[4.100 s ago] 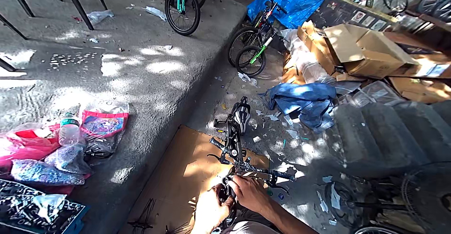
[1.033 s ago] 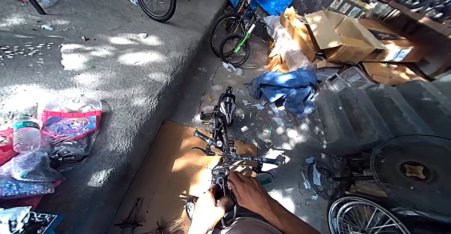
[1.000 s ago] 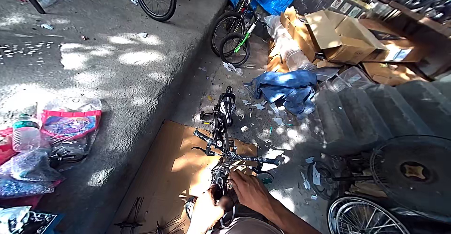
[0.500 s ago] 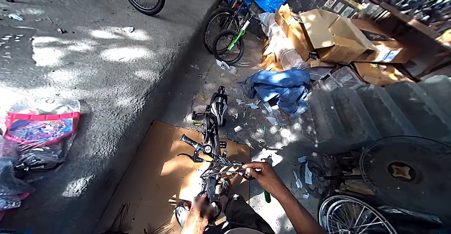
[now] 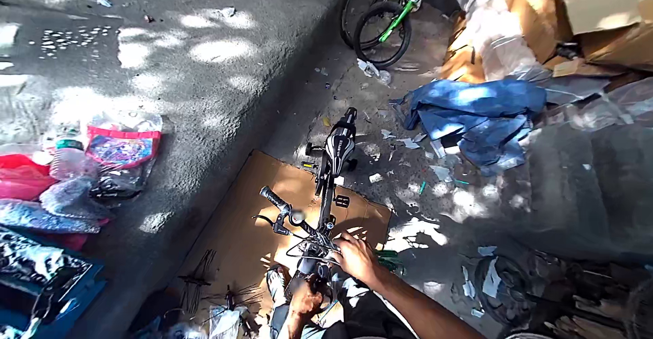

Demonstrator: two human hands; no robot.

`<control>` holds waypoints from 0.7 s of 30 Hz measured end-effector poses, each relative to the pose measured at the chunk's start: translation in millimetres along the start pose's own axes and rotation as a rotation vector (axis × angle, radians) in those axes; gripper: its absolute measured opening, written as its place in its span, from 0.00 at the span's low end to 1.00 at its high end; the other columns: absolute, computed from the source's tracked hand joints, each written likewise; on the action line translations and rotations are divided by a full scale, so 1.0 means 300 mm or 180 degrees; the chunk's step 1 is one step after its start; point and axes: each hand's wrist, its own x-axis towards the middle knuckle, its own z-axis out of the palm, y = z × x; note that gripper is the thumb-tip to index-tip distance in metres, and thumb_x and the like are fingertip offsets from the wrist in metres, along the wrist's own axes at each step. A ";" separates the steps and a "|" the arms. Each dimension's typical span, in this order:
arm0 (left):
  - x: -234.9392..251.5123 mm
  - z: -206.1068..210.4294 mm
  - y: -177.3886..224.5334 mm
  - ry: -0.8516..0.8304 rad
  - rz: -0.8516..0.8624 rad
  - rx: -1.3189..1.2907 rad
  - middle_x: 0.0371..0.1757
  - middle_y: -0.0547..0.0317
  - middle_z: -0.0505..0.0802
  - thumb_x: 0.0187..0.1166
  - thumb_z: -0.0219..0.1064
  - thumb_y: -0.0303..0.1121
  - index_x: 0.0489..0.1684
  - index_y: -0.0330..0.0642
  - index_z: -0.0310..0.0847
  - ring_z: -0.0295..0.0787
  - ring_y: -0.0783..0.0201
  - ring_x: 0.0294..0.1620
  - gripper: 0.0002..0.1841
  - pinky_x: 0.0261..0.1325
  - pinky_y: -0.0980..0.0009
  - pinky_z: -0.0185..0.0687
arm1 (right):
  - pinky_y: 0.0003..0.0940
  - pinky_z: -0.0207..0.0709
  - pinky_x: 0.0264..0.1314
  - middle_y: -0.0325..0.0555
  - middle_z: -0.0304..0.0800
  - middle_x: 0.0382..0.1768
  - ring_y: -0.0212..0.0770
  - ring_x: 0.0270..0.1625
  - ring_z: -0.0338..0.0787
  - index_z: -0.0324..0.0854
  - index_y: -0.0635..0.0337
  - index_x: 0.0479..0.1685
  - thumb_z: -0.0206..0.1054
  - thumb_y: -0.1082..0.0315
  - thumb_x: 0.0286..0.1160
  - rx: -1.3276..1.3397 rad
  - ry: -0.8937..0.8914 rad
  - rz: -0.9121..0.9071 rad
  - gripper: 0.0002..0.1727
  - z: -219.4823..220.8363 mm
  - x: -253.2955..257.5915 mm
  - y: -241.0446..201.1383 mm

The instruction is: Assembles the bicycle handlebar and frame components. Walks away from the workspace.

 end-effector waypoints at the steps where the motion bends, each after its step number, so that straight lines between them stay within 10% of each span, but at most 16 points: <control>1: 0.012 0.032 0.010 0.0016 -0.0009 -0.0095 0.60 0.46 0.93 0.81 0.64 0.49 0.74 0.50 0.80 0.91 0.47 0.61 0.25 0.67 0.38 0.81 | 0.63 0.82 0.64 0.54 0.81 0.75 0.59 0.65 0.89 0.83 0.52 0.70 0.57 0.49 0.85 -0.0091 -0.0023 -0.0093 0.24 0.006 0.012 -0.018; 12: 0.001 0.167 0.121 0.0016 0.0044 -0.0034 0.66 0.46 0.90 0.81 0.62 0.48 0.77 0.49 0.78 0.87 0.47 0.69 0.26 0.73 0.41 0.76 | 0.53 0.87 0.51 0.67 0.77 0.73 0.61 0.52 0.93 0.80 0.69 0.65 0.54 0.76 0.79 -0.1222 -0.0128 -0.0048 0.18 0.003 0.027 -0.209; 21: -0.003 0.123 0.146 0.0068 -0.0005 0.0211 0.67 0.43 0.89 0.76 0.64 0.52 0.71 0.42 0.81 0.85 0.46 0.71 0.29 0.73 0.41 0.76 | 0.65 0.77 0.65 0.64 0.84 0.64 0.64 0.68 0.85 0.84 0.67 0.54 0.63 0.70 0.76 -0.0993 -0.0849 -0.0402 0.14 -0.031 0.013 -0.230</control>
